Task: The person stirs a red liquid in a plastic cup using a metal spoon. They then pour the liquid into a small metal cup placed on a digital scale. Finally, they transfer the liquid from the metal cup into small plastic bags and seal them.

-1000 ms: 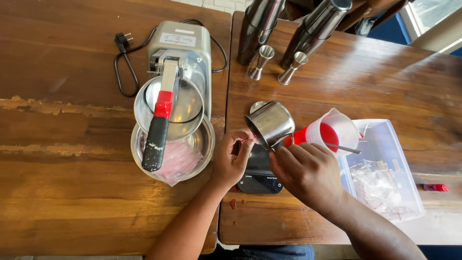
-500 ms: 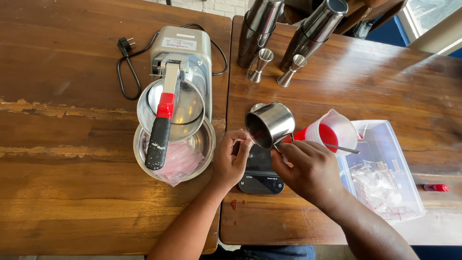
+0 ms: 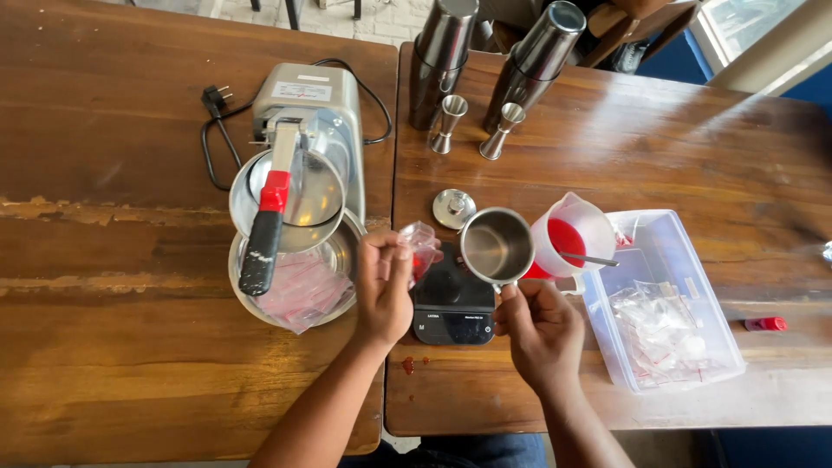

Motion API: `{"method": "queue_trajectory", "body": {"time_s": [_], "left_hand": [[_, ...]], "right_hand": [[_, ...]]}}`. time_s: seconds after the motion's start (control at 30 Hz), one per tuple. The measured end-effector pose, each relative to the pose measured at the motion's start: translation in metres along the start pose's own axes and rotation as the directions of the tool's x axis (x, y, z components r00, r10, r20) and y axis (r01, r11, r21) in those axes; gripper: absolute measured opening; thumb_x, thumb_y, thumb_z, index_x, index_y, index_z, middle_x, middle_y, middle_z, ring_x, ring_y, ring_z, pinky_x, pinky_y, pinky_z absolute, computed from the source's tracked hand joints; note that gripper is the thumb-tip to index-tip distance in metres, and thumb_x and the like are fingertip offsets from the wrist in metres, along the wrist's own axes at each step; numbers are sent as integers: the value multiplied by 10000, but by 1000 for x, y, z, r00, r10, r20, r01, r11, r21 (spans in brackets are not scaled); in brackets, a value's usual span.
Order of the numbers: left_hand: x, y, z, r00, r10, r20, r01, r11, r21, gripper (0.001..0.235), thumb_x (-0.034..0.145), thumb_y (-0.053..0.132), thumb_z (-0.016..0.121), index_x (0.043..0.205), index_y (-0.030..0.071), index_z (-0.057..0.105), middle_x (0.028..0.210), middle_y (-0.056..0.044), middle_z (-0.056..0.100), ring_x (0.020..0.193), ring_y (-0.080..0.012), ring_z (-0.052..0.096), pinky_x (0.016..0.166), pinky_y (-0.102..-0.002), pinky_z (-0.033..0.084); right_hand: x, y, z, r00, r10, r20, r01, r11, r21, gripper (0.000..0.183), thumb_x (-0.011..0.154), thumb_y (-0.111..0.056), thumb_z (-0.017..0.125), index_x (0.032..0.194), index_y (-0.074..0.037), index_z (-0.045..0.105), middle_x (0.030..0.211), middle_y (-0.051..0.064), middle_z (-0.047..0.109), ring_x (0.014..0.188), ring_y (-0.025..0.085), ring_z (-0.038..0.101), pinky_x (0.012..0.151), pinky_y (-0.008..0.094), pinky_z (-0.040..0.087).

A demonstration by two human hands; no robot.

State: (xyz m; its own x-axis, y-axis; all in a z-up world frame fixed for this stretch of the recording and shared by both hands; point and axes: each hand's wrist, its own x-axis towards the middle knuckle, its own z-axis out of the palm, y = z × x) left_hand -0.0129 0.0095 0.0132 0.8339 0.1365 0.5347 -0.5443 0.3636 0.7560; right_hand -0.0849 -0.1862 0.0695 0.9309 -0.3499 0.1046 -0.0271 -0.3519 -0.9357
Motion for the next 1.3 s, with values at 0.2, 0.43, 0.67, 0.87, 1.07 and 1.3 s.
{"method": "queue_trajectory", "body": {"time_s": [0.2,0.43,0.67,0.87,1.07,1.3], "left_hand": [[38,38,39,968,-168,-186,136,975,-175,209,1180,280,539,1244,82,555,842,-214,689,605,-238,636,638,-323,531],[70,52,68,986,-149,-72,94,860,-501,169,1178,208,558,1327,132,538,932,-144,614,664,-218,516,658,-350,460],[82,83,72,997,-70,-37,70,998,-1,193,1166,263,639,1236,97,568,1088,-199,808,910,-272,786,852,-385,683],[88,113,59,989,-81,121,41,952,303,145,1137,177,672,1207,57,714,1285,-153,848,1187,-265,879,999,-315,713],[90,108,52,970,-223,91,207,965,158,98,1079,150,752,1104,58,776,1149,-134,883,1045,-197,871,943,-299,715],[93,105,46,994,-96,44,70,913,401,172,1089,250,725,1053,87,769,975,-16,802,875,-121,751,784,-261,608]], "right_hand": [[-1,24,2,977,202,72,-200,979,-36,206,1065,-229,749,953,-62,790,675,91,800,548,164,743,569,290,621],[8,44,11,981,158,111,-152,986,-64,266,1053,-289,758,871,-95,754,643,51,788,516,125,729,564,288,580],[12,45,10,966,216,144,-210,976,-57,243,1062,-264,746,892,-89,756,670,62,796,545,138,749,585,286,609],[9,42,13,950,277,143,-264,959,-103,223,1050,-270,752,937,-81,783,707,73,838,571,151,787,620,295,623],[5,44,17,961,236,141,-224,970,-91,211,1057,-256,737,961,-76,792,720,74,839,581,156,801,597,290,627],[4,35,26,947,293,129,-274,951,-146,221,1060,-264,722,1000,-66,799,744,98,865,617,164,817,627,308,658]]}}
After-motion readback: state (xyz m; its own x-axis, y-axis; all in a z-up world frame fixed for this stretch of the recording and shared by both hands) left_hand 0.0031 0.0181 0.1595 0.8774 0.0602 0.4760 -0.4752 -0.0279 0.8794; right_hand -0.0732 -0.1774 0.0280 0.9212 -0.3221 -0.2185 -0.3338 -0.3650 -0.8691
